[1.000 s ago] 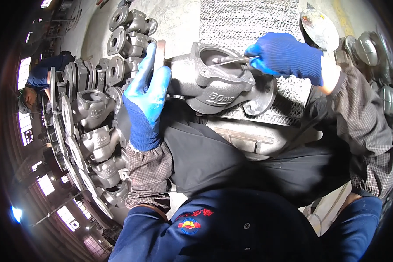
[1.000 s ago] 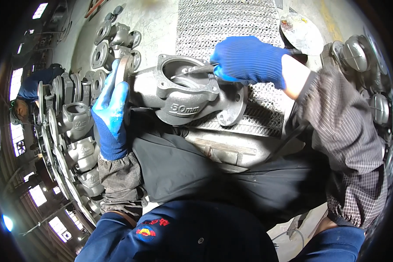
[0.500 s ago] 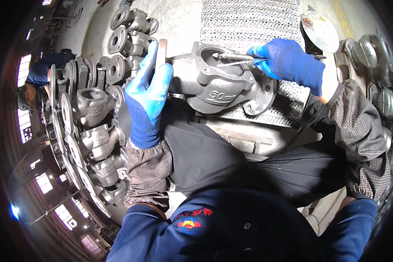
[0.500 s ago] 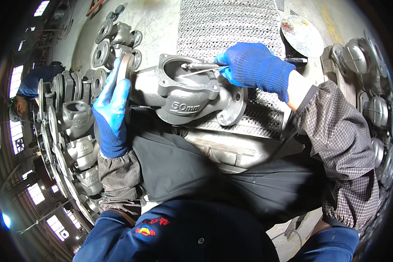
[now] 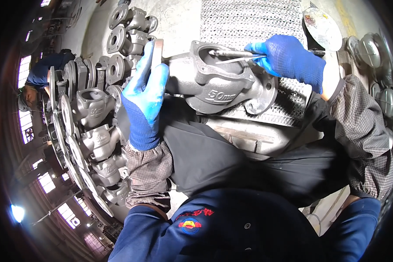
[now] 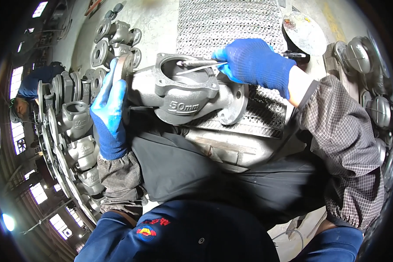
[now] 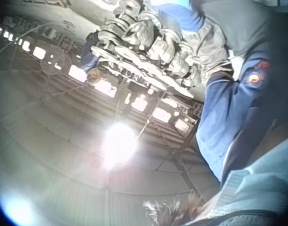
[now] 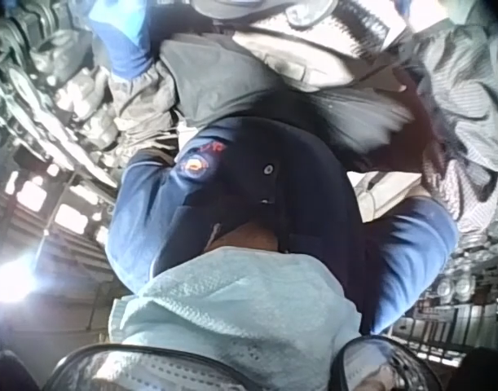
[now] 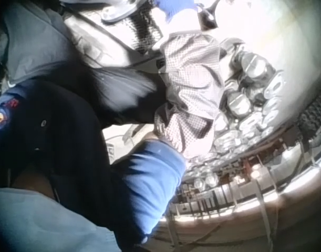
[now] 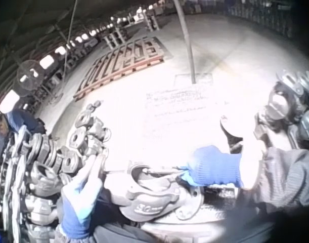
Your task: The person cleans industrial metal castings using a handheld scraper and a brush. They pick up individual metal pieces, scrape the interior and exterior surfaces with a tool, and then brush away debris.
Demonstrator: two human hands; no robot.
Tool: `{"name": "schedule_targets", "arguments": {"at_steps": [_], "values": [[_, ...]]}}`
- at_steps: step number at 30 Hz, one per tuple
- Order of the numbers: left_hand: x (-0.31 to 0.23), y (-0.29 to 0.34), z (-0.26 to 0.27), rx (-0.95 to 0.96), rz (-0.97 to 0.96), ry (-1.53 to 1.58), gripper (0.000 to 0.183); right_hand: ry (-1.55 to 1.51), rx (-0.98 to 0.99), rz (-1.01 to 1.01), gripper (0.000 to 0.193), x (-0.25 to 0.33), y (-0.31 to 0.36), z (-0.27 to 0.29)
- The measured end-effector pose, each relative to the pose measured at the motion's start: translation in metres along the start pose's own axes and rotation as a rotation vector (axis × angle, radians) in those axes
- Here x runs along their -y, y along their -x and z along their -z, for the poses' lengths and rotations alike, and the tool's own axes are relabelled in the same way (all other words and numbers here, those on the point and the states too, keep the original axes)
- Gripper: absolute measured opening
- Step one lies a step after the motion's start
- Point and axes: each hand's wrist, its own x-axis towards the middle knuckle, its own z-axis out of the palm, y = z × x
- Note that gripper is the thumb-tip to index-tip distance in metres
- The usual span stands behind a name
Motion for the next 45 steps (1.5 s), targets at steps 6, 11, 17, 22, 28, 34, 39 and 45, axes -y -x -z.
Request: {"name": "schedule_targets", "arguments": {"at_steps": [6, 11, 17, 22, 28, 34, 39, 45], "values": [[0.005, 0.001, 0.004, -0.02, -0.115, -0.125, 0.046, 0.063, 0.059, 0.015, 0.025, 0.002, -0.009, 0.006], [0.009, 0.0, 0.003, -0.019, -0.184, -0.168, 0.046, 0.094, 0.023, 0.049, 0.023, 0.001, -0.002, -0.003], [0.001, 0.0, 0.002, -0.011, -0.112, -0.193, 0.044, 0.129, 0.006, 0.097, 0.026, -0.004, -0.007, -0.003], [0.003, 0.0, 0.003, -0.008, -0.109, -0.195, 0.042, 0.032, -0.006, 0.017, 0.025, 0.006, 0.005, -0.005], [0.008, 0.001, 0.003, 0.024, -0.193, -0.305, 0.039, 0.034, 0.036, 0.027, 0.025, 0.004, 0.004, 0.002], [-0.003, 0.004, -0.002, -0.002, -0.054, -0.099, 0.038, 0.036, -0.043, -0.006, 0.025, 0.009, 0.01, -0.006], [0.006, 0.0, 0.006, -0.013, -0.134, -0.188, 0.044, 0.067, -0.001, 0.028, 0.023, 0.01, 0.007, 0.0], [0.007, -0.001, -0.002, -0.045, -0.088, -0.084, 0.044, 0.055, -0.006, -0.011, 0.024, 0.005, 0.01, -0.003]]}}
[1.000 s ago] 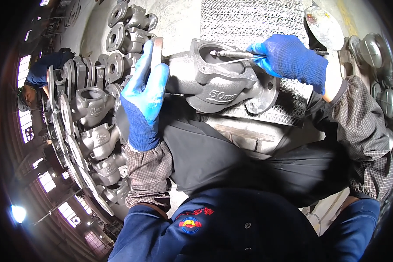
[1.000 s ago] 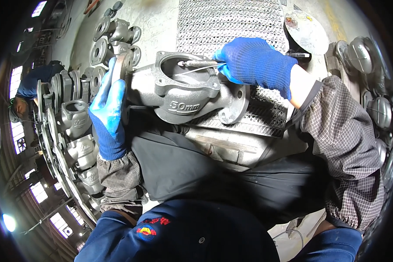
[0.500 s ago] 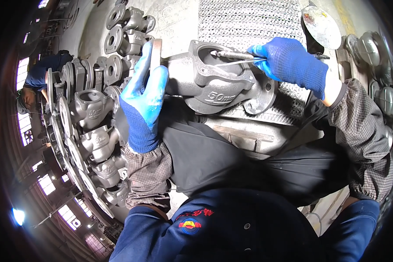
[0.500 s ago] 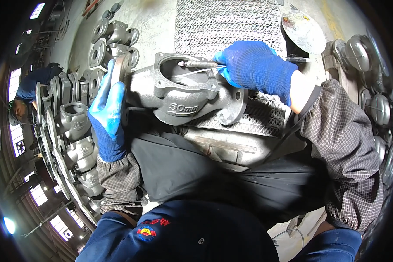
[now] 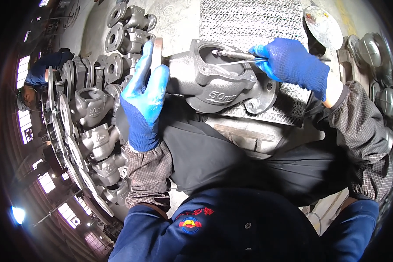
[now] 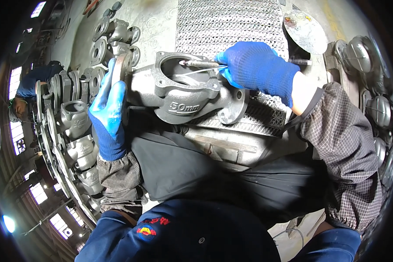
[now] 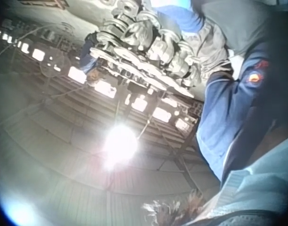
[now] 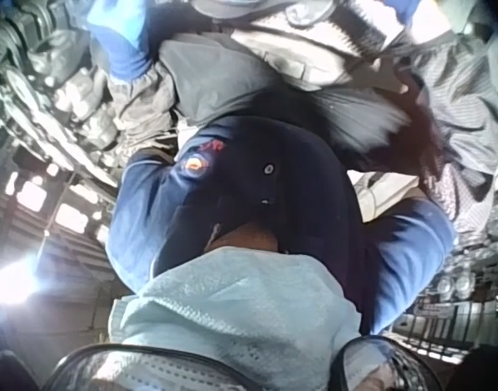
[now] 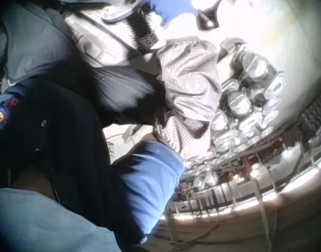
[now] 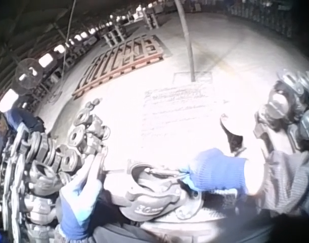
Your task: The person cleans industrial metal castings using a handheld scraper and a brush. They pick up individual metal pieces, scrape the interior and exterior surfaces with a tool, and then brush away debris.
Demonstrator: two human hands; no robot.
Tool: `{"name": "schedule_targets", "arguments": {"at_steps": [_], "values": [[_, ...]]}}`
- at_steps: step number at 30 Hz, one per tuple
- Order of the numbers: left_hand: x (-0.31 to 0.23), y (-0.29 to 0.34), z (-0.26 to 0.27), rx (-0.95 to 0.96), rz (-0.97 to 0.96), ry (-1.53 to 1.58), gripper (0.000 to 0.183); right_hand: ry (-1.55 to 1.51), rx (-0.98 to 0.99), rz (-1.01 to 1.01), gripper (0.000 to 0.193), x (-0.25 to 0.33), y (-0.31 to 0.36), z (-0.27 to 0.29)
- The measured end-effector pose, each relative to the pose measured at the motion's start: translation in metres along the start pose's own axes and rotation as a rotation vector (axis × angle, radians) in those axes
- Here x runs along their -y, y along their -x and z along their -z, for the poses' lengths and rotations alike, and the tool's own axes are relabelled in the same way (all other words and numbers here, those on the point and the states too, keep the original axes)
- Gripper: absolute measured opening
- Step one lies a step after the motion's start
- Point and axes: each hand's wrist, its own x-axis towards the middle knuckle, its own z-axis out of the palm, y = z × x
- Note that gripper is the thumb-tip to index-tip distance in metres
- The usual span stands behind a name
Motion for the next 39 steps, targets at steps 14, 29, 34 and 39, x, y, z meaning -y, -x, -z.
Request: {"name": "schedule_targets", "arguments": {"at_steps": [14, 29, 34, 39], "values": [[-0.006, 0.003, 0.005, 0.05, 0.028, 0.013, 0.048, 0.001, -0.063, 0.024, 0.024, 0.001, 0.003, -0.006], [0.003, 0.006, 0.024, 0.417, -0.352, -0.017, 0.068, -1.423, -0.306, -0.535, 0.04, -0.024, 0.076, -0.026], [0.008, -0.004, 0.026, 0.392, -0.229, -0.236, 0.065, -1.51, -0.305, -0.766, 0.032, 0.0, 0.064, -0.065], [0.037, -0.008, 0.03, 0.303, 0.052, -0.123, 0.057, -1.458, -0.323, -0.716, 0.031, 0.019, 0.053, -0.071]]}}
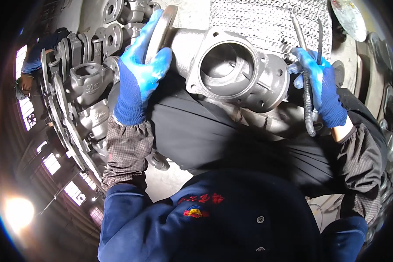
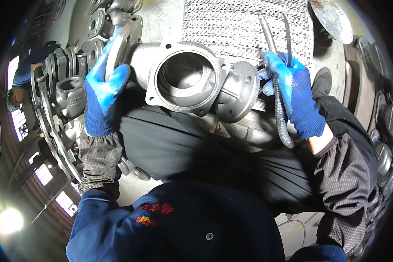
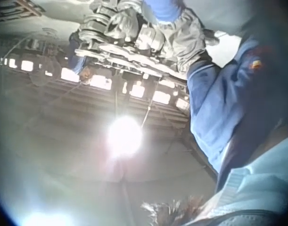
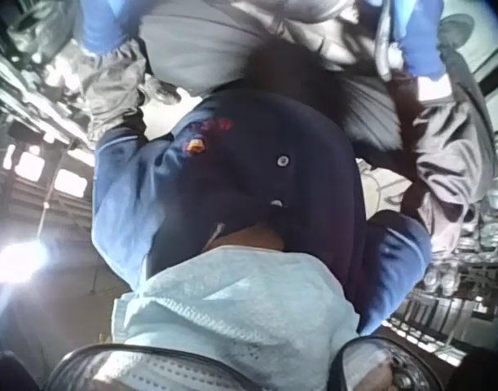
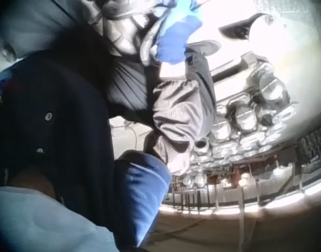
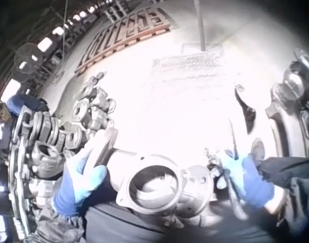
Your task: The person cleans industrial metal castings using a handheld scraper and a brush. They pick up individual metal pieces, scrape the interior and exterior surfaces with a tool, and then brush away debris.
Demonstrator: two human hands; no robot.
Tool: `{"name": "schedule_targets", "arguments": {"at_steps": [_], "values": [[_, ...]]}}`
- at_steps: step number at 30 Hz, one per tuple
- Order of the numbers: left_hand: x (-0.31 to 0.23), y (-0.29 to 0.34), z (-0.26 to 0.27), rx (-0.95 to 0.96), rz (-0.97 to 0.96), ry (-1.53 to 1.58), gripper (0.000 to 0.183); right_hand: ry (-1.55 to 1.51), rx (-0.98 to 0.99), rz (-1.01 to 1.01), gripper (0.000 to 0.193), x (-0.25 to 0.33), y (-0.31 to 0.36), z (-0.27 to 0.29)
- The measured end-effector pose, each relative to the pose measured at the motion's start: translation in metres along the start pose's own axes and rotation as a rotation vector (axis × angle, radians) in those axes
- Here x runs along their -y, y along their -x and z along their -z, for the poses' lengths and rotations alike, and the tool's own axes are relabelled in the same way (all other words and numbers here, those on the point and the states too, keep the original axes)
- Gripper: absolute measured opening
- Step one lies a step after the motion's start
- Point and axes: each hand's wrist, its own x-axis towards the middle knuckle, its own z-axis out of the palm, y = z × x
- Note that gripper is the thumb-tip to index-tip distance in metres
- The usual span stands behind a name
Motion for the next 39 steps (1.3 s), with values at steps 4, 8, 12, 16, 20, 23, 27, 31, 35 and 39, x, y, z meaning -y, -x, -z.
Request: {"name": "schedule_targets", "arguments": {"at_steps": [4, 8, 12, 16, 20, 23, 27, 31, 35, 39], "values": [[0.012, 0.004, 0.007, -0.011, 0.055, -0.056, 0.055, -0.035, 0.057, -0.034, 0.034, 0.002, 0.004, -0.02], [0.016, 0.006, 0.004, -0.084, 0.099, 0.011, 0.049, 0.073, 0.063, -0.099, 0.032, 0.019, 0.018, -0.021], [0.017, 0.01, 0.004, -0.148, 0.188, -0.017, 0.049, -0.043, 0.105, -0.007, 0.028, 0.016, 0.022, -0.022], [0.017, 0.008, 0.004, -0.144, 0.178, -0.057, 0.05, 0.066, 0.13, 0.035, 0.029, 0.012, 0.021, -0.02], [0.014, 0.003, 0.002, -0.092, 0.134, 0.057, 0.052, -0.012, 0.102, -0.001, 0.033, 0.014, 0.015, -0.015], [0.0, 0.003, 0.004, -0.059, 0.085, 0.046, 0.055, -0.061, 0.035, 0.019, 0.037, 0.024, 0.004, -0.01], [-0.013, 0.009, 0.005, 0.024, -0.136, -0.014, 0.062, 0.172, 0.09, 0.257, 0.051, 0.062, 0.024, 0.008], [-0.031, 0.018, -0.007, -0.037, -0.296, -0.118, 0.058, 0.402, 0.178, 0.287, 0.052, 0.084, 0.039, 0.019], [-0.036, 0.027, -0.013, -0.089, -0.337, -0.265, 0.051, 0.412, 0.169, 0.331, 0.051, 0.086, 0.059, 0.033], [-0.054, 0.01, -0.027, -0.214, -0.214, -0.156, 0.05, 0.347, 0.11, 0.322, 0.047, 0.078, 0.057, 0.036]]}}
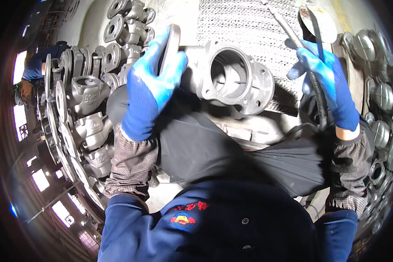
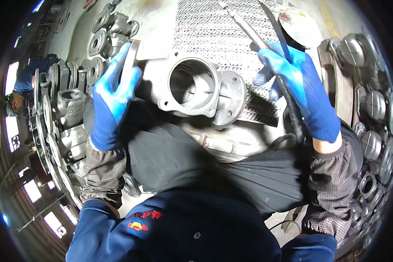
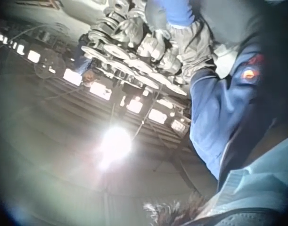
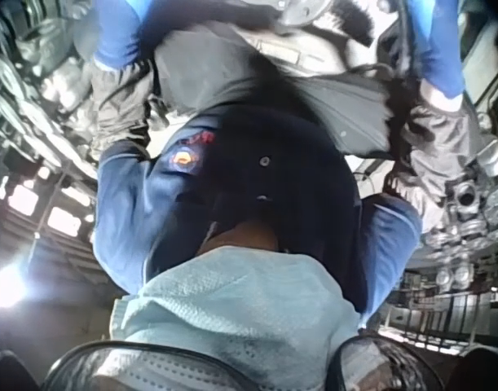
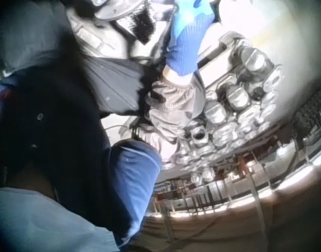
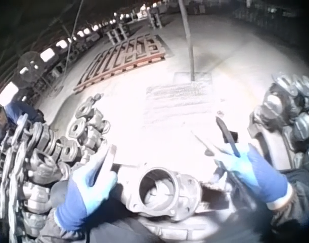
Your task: The person cleans industrial metal castings using a handheld scraper and a brush. They pick up individual metal pieces, scrape the interior and exterior surfaces with a tool, and then brush away debris.
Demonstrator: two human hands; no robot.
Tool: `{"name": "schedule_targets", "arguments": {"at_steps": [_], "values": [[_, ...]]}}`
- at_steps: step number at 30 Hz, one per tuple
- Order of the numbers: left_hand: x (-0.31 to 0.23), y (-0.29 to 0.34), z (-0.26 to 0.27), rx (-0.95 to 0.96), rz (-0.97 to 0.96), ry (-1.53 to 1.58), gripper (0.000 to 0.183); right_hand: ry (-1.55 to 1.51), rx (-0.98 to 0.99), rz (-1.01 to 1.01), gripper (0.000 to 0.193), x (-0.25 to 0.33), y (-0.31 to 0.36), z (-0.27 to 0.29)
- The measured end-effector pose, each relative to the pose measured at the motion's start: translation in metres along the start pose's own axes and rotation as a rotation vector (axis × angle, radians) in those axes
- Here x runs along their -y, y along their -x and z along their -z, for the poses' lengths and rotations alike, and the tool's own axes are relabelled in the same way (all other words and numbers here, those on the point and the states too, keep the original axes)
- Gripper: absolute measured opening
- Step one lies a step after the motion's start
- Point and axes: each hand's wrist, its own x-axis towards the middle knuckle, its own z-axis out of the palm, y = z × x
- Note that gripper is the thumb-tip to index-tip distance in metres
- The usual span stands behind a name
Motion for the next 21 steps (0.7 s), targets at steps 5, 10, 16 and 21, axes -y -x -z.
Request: {"name": "schedule_targets", "arguments": {"at_steps": [5, 10, 16, 21], "values": [[-0.009, -0.025, 0.007, 0.226, -0.085, -0.018, 0.062, -0.258, -0.129, -0.115, 0.041, -0.037, -0.016, 0.0], [-0.012, -0.017, 0.012, 0.499, -0.193, 0.052, 0.07, -0.374, -0.23, -0.189, 0.038, -0.07, -0.028, -0.003], [-0.004, -0.024, 0.003, 0.188, 0.201, 0.232, 0.051, -0.368, -0.206, -0.202, 0.036, -0.07, -0.03, -0.003], [0.057, -0.029, 0.003, 0.115, -0.557, -0.145, 0.032, -0.39, -0.217, -0.264, 0.034, -0.098, -0.032, -0.014]]}}
